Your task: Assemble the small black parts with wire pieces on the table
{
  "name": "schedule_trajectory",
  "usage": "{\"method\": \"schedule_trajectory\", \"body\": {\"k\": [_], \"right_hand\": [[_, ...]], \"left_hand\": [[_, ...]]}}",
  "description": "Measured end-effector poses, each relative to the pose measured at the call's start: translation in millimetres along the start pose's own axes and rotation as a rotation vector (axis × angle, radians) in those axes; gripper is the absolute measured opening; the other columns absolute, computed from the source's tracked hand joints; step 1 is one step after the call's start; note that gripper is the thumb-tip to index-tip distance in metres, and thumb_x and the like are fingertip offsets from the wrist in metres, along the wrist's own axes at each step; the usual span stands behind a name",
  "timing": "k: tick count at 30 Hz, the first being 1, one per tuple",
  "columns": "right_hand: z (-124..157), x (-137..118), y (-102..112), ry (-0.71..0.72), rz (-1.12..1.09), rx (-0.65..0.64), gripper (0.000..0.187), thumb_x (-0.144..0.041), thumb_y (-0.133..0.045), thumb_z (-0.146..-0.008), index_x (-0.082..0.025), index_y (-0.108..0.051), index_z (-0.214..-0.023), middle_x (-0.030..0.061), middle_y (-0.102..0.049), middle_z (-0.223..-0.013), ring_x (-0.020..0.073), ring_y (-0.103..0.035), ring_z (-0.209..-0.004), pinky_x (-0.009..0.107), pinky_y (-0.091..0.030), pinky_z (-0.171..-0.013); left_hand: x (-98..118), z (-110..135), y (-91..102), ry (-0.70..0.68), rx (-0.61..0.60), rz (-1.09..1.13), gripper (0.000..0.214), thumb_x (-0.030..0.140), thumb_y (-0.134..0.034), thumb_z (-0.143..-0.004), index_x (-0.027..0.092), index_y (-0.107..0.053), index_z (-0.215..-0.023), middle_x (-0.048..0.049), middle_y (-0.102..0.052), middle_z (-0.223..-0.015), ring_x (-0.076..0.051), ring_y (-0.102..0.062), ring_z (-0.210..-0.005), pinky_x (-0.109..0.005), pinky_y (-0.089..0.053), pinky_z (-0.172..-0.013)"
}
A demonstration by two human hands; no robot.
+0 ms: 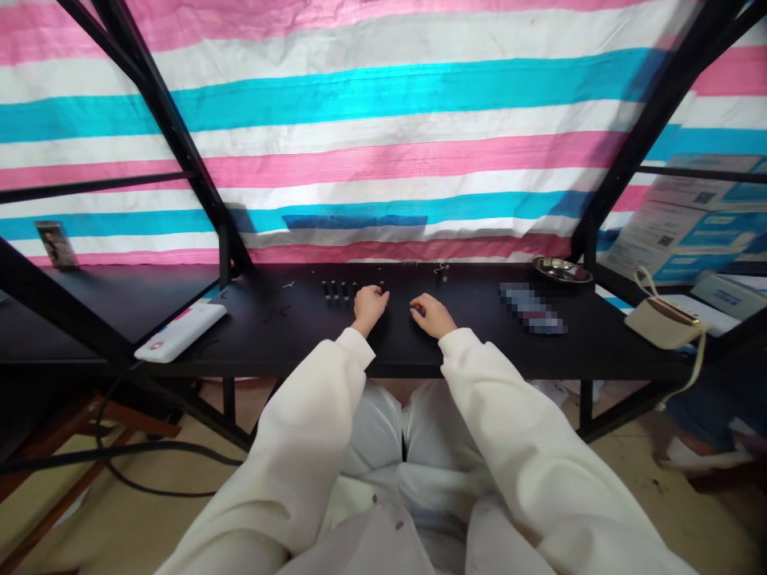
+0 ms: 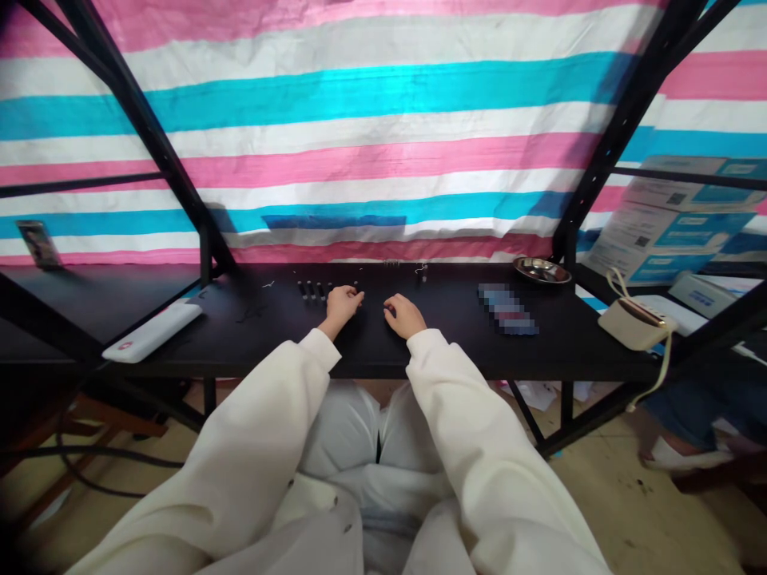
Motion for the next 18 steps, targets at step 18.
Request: {"method": "schedule_trajectory", "body": {"k": [18], "right_hand": [[1,4,0,-0.014,0.02,0.016,0.014,-0.018,-0.047,-0.079,-0.019,-0.061,-0.082,0.0037,-0.056,-0.083,0.0133,-0.052,-0.065,0.027,-0.043,-0.067]], "left_hand": [[-21,-3,27.8,0.111,0.017,-0.265,0.017,0.031,-0.059,-0.073,0.017,-0.068,-0.078,-0.0106,-0.067,-0.069,-0.023,-0.063,-0.076,-0.03,-0.044,-0.068]]}}
Point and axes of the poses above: each hand's wrist, its own z-axis away from the middle knuckle, its own y-axis out of the back of the hand, x = y × z, the point moved 4 cm from there along -z, towards the middle knuckle
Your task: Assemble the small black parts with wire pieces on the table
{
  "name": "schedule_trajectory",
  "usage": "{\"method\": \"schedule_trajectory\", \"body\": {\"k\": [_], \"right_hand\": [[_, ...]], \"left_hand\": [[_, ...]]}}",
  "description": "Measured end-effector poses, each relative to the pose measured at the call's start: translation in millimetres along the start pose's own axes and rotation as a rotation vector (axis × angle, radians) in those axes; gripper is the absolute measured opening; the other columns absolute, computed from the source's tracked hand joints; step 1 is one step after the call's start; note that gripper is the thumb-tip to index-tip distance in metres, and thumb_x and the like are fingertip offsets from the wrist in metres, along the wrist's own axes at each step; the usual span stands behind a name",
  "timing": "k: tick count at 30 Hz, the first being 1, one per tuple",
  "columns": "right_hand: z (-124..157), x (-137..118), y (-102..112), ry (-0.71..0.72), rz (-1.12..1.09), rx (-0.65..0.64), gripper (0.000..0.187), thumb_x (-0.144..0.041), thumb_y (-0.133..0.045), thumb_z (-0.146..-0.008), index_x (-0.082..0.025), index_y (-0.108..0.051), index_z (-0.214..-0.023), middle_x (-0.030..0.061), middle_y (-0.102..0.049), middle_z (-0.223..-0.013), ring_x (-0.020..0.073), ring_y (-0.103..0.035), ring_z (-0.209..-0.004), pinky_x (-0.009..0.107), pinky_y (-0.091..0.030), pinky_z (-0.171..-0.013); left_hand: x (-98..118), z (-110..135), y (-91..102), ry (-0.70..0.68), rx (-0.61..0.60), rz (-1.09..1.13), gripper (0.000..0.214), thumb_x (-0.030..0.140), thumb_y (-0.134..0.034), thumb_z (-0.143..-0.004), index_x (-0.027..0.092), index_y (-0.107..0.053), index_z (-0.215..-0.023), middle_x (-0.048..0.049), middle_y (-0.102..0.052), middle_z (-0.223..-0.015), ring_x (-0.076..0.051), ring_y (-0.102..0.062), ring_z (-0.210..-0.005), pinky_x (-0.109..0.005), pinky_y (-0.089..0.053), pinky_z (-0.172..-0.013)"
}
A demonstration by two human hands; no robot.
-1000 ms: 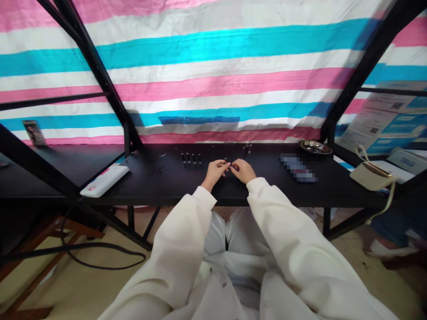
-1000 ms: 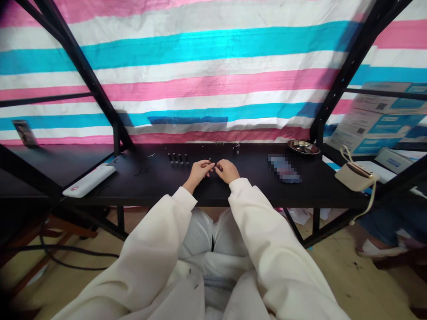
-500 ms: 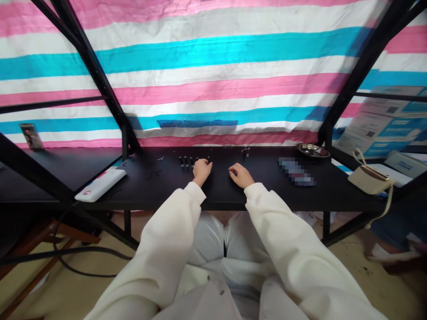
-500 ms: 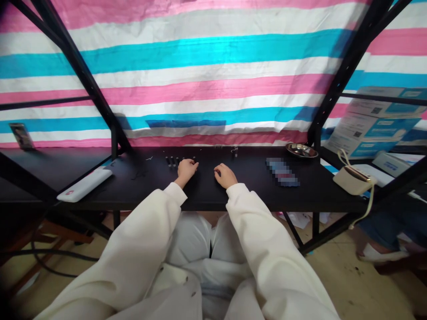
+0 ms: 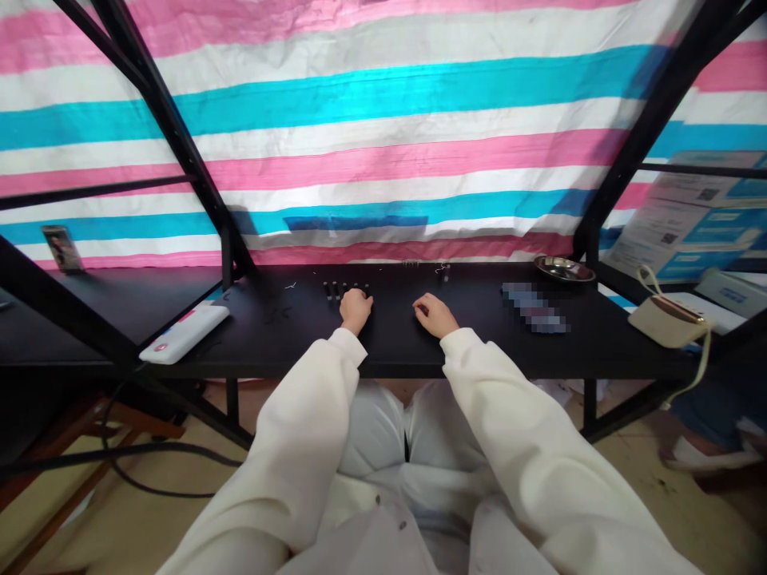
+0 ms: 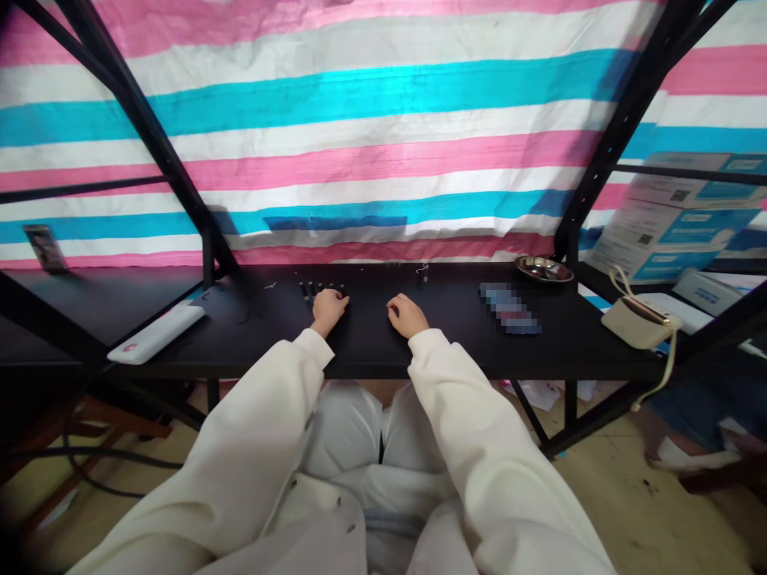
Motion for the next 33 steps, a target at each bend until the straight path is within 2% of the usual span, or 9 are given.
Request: {"method": "schedule_trajectory", "body": {"k": [11,17,23,29,33], "right_hand": [[0,0,-1,-0.008,-0.016,-0.005,0.013,-0.017,-0.048,-0.077,-0.02,-0.061,-0.08,0.0037,-0.057,-0.082,0.0133,-0.051,-0.064,0.027,-0.044,-0.067],[0,3,-2,-0.019,0.001,-0.01,0.014,-0.017,-0.048,-0.078,-0.02,-0.061,-0.082,0.0035,-0.057,-0.083,0.0131,-0.052,-0.065,0.027,-0.044,-0.067],[0,1,-1,-0.046,0.004,-0.015,0.014,-0.016,-0.048,-0.078,-0.019,-0.061,-0.082,0.004,-0.057,-0.082,0.0133,-0.053,-0.067,0.027,-0.044,-0.069],[0,1,-1,-0.055,0.022,-0.018,0.015,-0.016,-0.048,-0.078,-0.018,-0.062,-0.083,0.0041,-0.057,-0.083,0.0133,-0.053,-0.069,0.027,-0.044,-0.071],[-1,4,-3,-0.08,0.062,-0.049,0.016,-0.016,-0.048,-0.078,-0.017,-0.063,-0.084,0.0046,-0.058,-0.083,0.0146,-0.054,-0.075,0.027,-0.043,-0.074]], "left_hand": [[-1,-4,-0.6,0.003,-0.006,0.001,0.02,0.032,-0.058,-0.077,0.015,-0.068,-0.079,-0.0111,-0.065,-0.066,-0.021,-0.063,-0.076,-0.029,-0.045,-0.069],[-3,-7,-3.4,-0.016,0.006,-0.019,0.019,0.031,-0.059,-0.076,0.015,-0.068,-0.079,-0.0135,-0.066,-0.073,-0.024,-0.063,-0.082,-0.031,-0.046,-0.072],[-4,-7,-3.5,-0.003,-0.022,-0.013,0.019,0.032,-0.06,-0.076,0.015,-0.069,-0.078,-0.0138,-0.066,-0.073,-0.024,-0.063,-0.079,-0.031,-0.046,-0.071],[-3,3,-1.2,0.015,0.003,-0.019,0.022,0.034,-0.06,-0.076,0.015,-0.069,-0.083,-0.0149,-0.068,-0.09,-0.024,-0.063,-0.085,-0.03,-0.045,-0.071],[0,16,-2.4,-0.017,0.013,-0.01,0.026,0.041,-0.056,-0.078,0.018,-0.068,-0.075,-0.0103,-0.069,-0.079,-0.021,-0.063,-0.078,-0.028,-0.043,-0.068]]}}
Point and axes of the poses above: each hand's wrist, its own z-axis away from the middle knuckle, its own y-axis out of the back of the hand, x = y × z, the point moved 4 cm from there along -z, towards the middle knuckle
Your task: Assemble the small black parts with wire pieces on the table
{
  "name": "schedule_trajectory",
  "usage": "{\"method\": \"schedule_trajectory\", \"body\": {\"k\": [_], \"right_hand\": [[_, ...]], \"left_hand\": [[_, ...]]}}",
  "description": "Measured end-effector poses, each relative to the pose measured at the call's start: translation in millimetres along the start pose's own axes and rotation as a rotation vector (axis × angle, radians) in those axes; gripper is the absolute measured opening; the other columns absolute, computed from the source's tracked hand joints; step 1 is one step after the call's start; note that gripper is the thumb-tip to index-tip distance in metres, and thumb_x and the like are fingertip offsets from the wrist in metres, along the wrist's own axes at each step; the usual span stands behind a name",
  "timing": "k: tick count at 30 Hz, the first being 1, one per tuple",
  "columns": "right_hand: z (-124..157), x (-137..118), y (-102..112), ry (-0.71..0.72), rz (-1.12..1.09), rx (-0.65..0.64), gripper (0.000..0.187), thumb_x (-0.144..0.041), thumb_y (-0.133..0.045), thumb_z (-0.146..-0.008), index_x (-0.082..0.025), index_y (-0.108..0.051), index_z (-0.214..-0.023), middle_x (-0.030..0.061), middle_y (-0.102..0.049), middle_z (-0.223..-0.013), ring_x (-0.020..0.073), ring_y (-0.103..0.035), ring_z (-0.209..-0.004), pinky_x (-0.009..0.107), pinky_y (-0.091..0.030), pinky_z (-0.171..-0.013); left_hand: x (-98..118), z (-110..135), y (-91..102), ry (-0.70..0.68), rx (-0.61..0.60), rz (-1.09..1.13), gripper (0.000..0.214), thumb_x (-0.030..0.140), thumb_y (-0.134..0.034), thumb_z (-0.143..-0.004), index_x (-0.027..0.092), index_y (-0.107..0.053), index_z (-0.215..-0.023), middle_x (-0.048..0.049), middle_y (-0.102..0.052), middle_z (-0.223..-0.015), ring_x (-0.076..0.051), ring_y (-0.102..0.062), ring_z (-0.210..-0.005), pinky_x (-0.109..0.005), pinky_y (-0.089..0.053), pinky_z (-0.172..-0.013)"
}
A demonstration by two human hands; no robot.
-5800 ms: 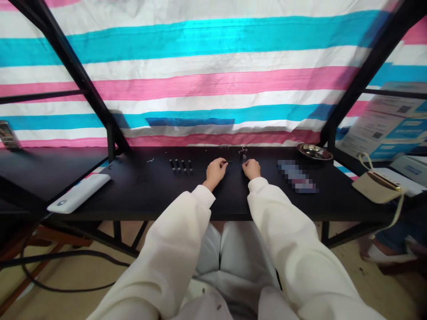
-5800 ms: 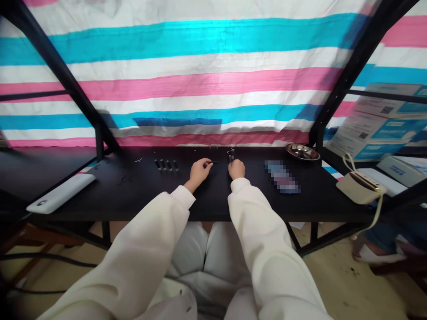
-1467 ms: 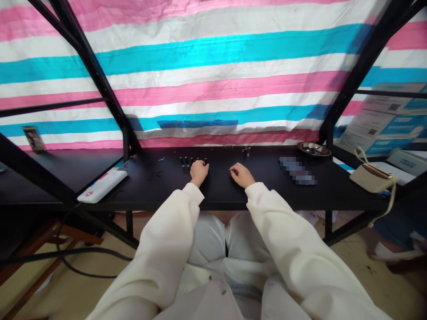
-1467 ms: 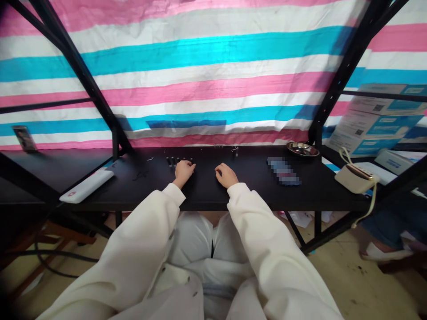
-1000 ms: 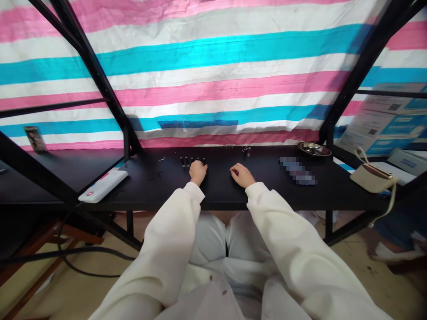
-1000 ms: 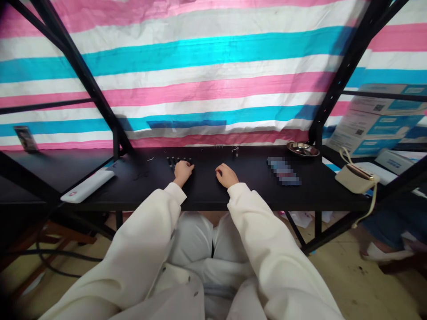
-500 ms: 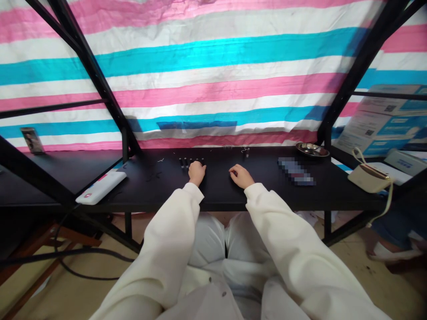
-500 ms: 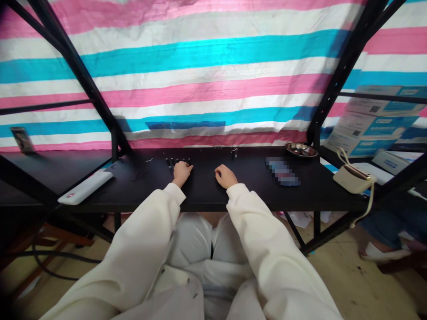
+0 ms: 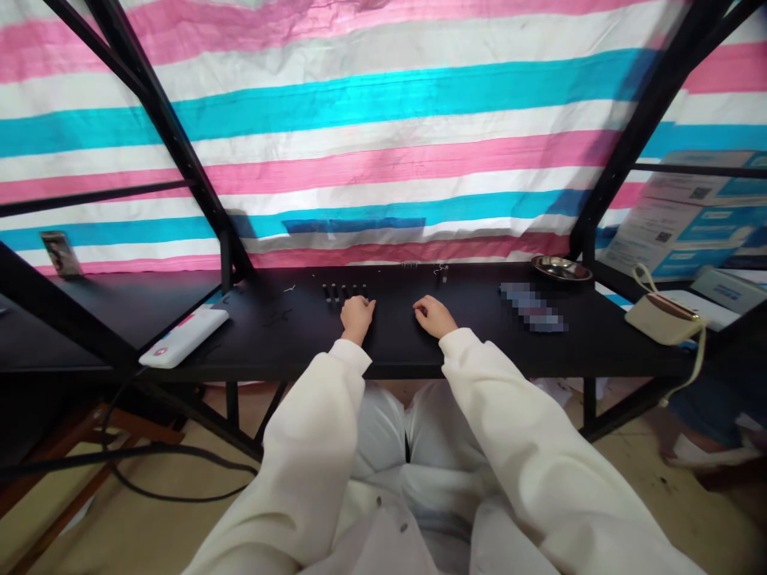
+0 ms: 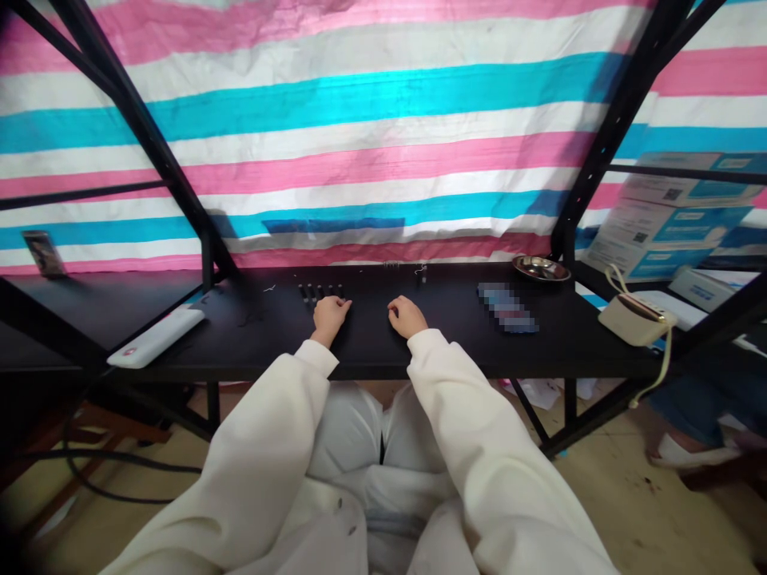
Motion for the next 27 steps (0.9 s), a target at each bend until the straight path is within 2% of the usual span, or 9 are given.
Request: {"method": "schedule_trajectory", "body": {"k": [4,8,11,16,20,23,27], "right_hand": [[0,7,1,-0.128,0.12,-0.002,0.017,-0.014,-0.049,-0.076,-0.017,-0.064,-0.083,0.0064,-0.061,-0.087,0.0182,-0.054,-0.085,0.029,-0.042,-0.079],[2,13,6,-0.283,0.192,0.011,0.017,-0.015,-0.048,-0.076,-0.018,-0.065,-0.081,0.0071,-0.062,-0.089,0.0191,-0.055,-0.087,0.029,-0.041,-0.077],[2,15,8,-0.343,0.203,0.002,0.017,-0.016,-0.049,-0.076,-0.018,-0.065,-0.081,0.0071,-0.063,-0.09,0.0189,-0.055,-0.087,0.028,-0.041,-0.076],[1,18,9,-0.391,0.19,-0.039,0.018,-0.018,-0.05,-0.078,-0.018,-0.065,-0.088,0.0067,-0.063,-0.092,0.0185,-0.056,-0.09,0.029,-0.042,-0.078],[1,26,12,-0.373,0.246,-0.068,0.021,-0.025,-0.052,-0.08,-0.015,-0.063,-0.095,0.0101,-0.062,-0.097,0.0207,-0.055,-0.094,0.03,-0.042,-0.082],[0,41,19,-0.368,0.31,-0.085,0.023,-0.024,-0.051,-0.081,-0.012,-0.063,-0.097,0.0135,-0.061,-0.102,0.0225,-0.055,-0.098,0.031,-0.041,-0.084],[-8,71,29,-0.415,0.341,-0.115,0.028,-0.03,-0.055,-0.079,-0.01,-0.064,-0.097,0.0146,-0.063,-0.098,0.0232,-0.058,-0.096,0.03,-0.042,-0.084]], "left_hand": [[5,8,-6.0,-0.119,-0.048,0.139,0.037,0.049,-0.049,-0.08,0.019,-0.065,-0.064,-0.0036,-0.064,-0.057,-0.015,-0.059,-0.06,-0.024,-0.04,-0.06],[7,10,-11.8,-0.246,-0.102,0.236,0.04,0.049,-0.048,-0.079,0.018,-0.063,-0.061,-0.001,-0.061,-0.05,-0.012,-0.056,-0.051,-0.023,-0.039,-0.057],[7,10,-13.5,-0.278,-0.106,0.244,0.038,0.047,-0.049,-0.079,0.017,-0.063,-0.06,-0.0004,-0.06,-0.049,-0.012,-0.055,-0.05,-0.023,-0.038,-0.057],[6,9,-13.5,-0.266,-0.105,0.26,0.037,0.045,-0.049,-0.079,0.017,-0.062,-0.059,-0.0002,-0.059,-0.049,-0.011,-0.055,-0.05,-0.022,-0.038,-0.058],[8,12,-10.6,-0.291,-0.092,0.227,0.038,0.045,-0.047,-0.08,0.017,-0.061,-0.058,-0.0009,-0.058,-0.05,-0.012,-0.054,-0.051,-0.023,-0.035,-0.056],[14,17,-8.3,-0.354,-0.069,0.139,0.038,0.043,-0.045,-0.082,0.018,-0.062,-0.06,-0.0023,-0.06,-0.054,-0.013,-0.053,-0.054,-0.023,-0.032,-0.055],[20,23,-9.7,-0.427,-0.085,0.026,0.037,0.042,-0.043,-0.083,0.019,-0.063,-0.063,-0.0036,-0.061,-0.059,-0.014,-0.053,-0.057,-0.024,-0.028,-0.054]]}}
Point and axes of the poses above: each hand's wrist, its own z-axis away from the middle knuckle, its own y-axis out of the back of the hand, x = y × z, the point moved 4 cm from there along -z, towards the middle knuckle
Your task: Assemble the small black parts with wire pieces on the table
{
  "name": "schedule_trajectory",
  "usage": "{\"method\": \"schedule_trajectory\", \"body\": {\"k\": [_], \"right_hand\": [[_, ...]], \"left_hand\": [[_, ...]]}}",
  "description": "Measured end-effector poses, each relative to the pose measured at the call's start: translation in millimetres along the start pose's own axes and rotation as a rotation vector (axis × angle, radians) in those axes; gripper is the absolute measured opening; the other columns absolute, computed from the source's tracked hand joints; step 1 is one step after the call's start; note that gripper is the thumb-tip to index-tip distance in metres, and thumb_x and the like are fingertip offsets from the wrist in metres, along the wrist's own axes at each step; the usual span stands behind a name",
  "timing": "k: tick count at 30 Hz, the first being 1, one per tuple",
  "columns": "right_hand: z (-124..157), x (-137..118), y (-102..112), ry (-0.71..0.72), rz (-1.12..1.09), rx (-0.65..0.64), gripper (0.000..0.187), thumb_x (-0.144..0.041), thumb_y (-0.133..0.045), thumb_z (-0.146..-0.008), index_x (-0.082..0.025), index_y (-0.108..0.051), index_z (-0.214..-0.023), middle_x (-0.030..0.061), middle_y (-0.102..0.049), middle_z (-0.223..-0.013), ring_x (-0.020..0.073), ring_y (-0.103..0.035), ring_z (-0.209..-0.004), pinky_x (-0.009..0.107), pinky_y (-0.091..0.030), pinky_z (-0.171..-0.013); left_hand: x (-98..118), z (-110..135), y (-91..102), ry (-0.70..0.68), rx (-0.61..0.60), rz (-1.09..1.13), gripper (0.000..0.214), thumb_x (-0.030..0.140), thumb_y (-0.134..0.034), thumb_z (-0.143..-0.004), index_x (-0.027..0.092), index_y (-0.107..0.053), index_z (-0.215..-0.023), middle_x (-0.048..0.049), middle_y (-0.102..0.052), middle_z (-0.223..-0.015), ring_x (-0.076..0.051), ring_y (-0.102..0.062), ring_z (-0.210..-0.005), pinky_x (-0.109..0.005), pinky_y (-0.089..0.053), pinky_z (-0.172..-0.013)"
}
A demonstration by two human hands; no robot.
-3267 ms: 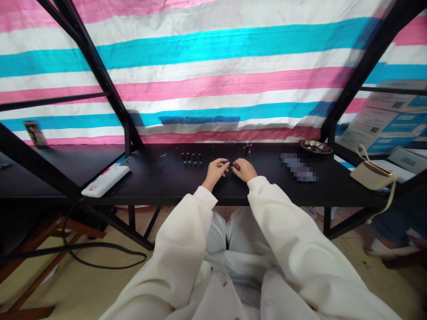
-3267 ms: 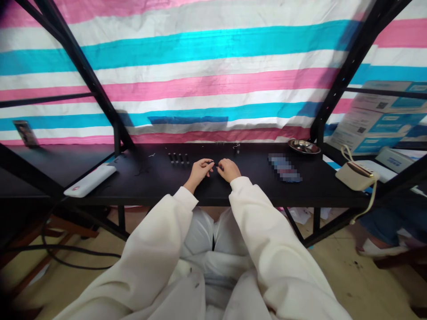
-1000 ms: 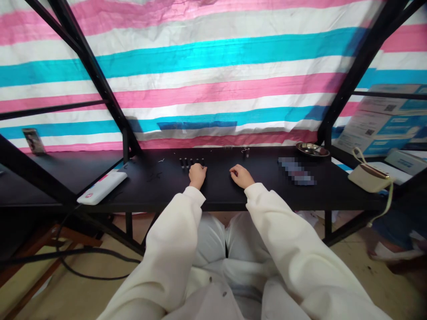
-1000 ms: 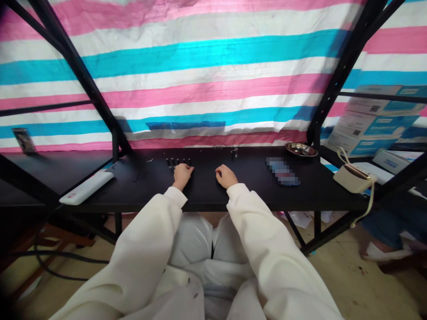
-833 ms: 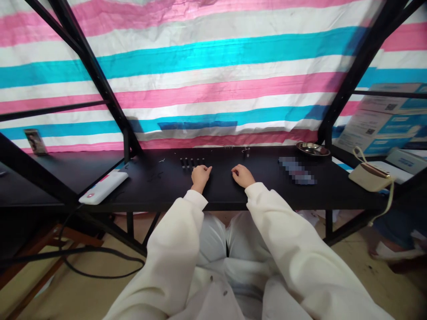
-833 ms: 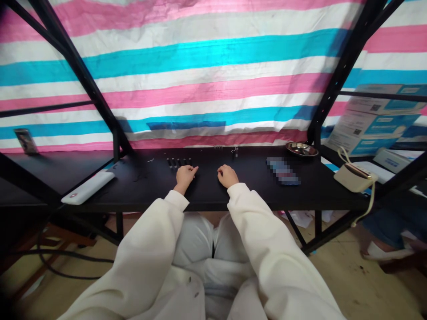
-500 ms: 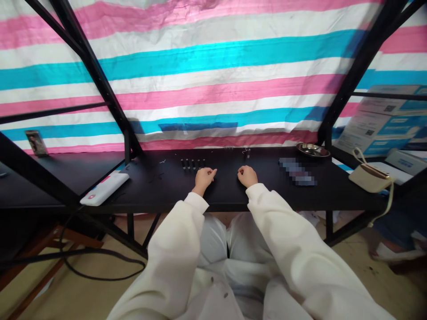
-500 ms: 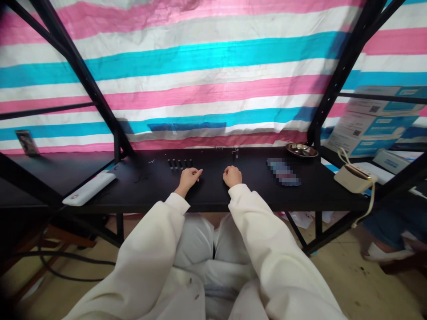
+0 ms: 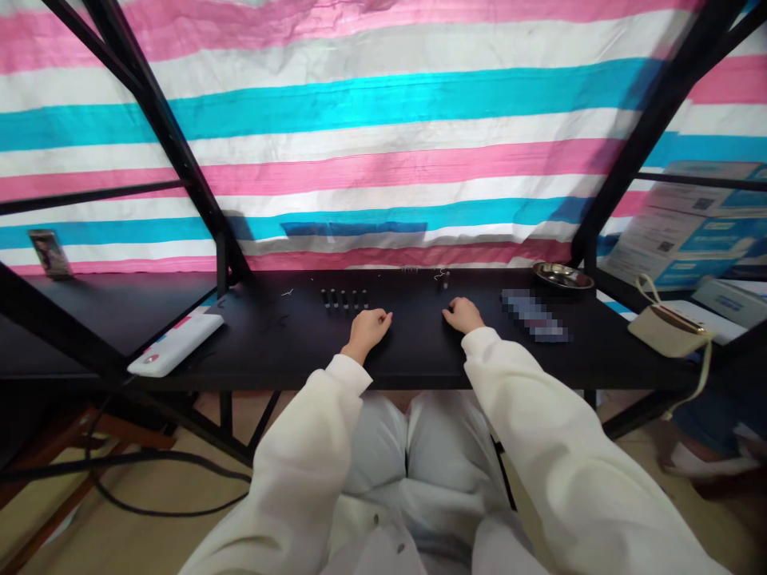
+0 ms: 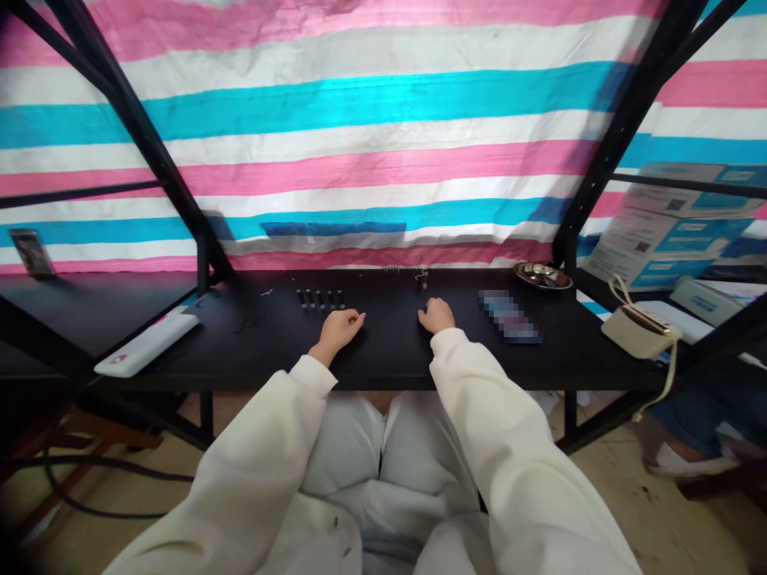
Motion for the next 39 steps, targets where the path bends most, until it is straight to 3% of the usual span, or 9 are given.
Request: {"method": "schedule_trajectory", "body": {"k": [6,12,18,23,34,39], "right_hand": [[-39,23,-4,-0.157,-0.05,-0.026,0.048,-0.045,-0.061,-0.074,-0.011,-0.061,-0.107,0.015,-0.064,-0.103,0.0261,-0.057,-0.101,0.033,-0.042,-0.084],[-58,11,-16,-0.247,-0.041,0.054,0.061,-0.057,-0.059,-0.071,-0.01,-0.058,-0.111,0.0179,-0.059,-0.113,0.0307,-0.051,-0.109,0.04,-0.039,-0.088],[-69,6,-19,-0.25,-0.06,0.084,0.057,-0.056,-0.06,-0.071,-0.011,-0.061,-0.106,0.0175,-0.061,-0.109,0.0291,-0.054,-0.106,0.039,-0.039,-0.086],[-75,5,-19,-0.224,-0.07,0.098,0.054,-0.054,-0.061,-0.071,-0.011,-0.063,-0.103,0.0173,-0.064,-0.104,0.0284,-0.058,-0.101,0.036,-0.041,-0.082],[-76,7,-20,-0.198,-0.208,0.075,0.037,-0.045,-0.063,-0.074,-0.02,-0.067,-0.101,0.0076,-0.068,-0.1,0.0232,-0.06,-0.1,0.034,-0.04,-0.085],[-78,9,-24,-0.175,-0.244,0.089,0.03,-0.037,-0.064,-0.075,-0.019,-0.069,-0.098,0.0093,-0.069,-0.1,0.0215,-0.061,-0.098,0.031,-0.043,-0.084]], "left_hand": [[5,1,-1.2,-0.039,-0.051,-0.04,0.036,0.041,-0.043,-0.084,0.019,-0.064,-0.064,-0.0037,-0.061,-0.06,-0.014,-0.053,-0.057,-0.024,-0.029,-0.055],[8,4,-0.5,-0.038,-0.081,0.004,0.037,0.041,-0.042,-0.085,0.019,-0.064,-0.064,-0.0026,-0.06,-0.059,-0.012,-0.051,-0.055,-0.024,-0.029,-0.054],[15,6,-1.3,-0.077,-0.113,0.047,0.038,0.042,-0.042,-0.085,0.019,-0.063,-0.062,-0.0025,-0.059,-0.057,-0.013,-0.05,-0.054,-0.024,-0.03,-0.053],[14,6,0.1,-0.026,-0.092,0.021,0.038,0.042,-0.042,-0.084,0.02,-0.062,-0.061,-0.0036,-0.059,-0.057,-0.014,-0.05,-0.053,-0.024,-0.029,-0.053],[11,5,-2.8,-0.023,-0.103,0.055,0.036,0.042,-0.045,-0.083,0.02,-0.063,-0.062,-0.0023,-0.058,-0.056,-0.013,-0.049,-0.052,-0.024,-0.03,-0.053],[12,5,-3.1,-0.041,-0.116,0.091,0.036,0.042,-0.045,-0.083,0.019,-0.063,-0.061,-0.0019,-0.058,-0.055,-0.013,-0.049,-0.052,-0.024,-0.03,-0.053]]}}
Point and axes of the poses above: each hand's wrist, its own z-axis away from the middle knuckle, its own y-axis out of the back of the hand, x = y × z, the point moved 4 cm from there along -z, towards the middle knuckle
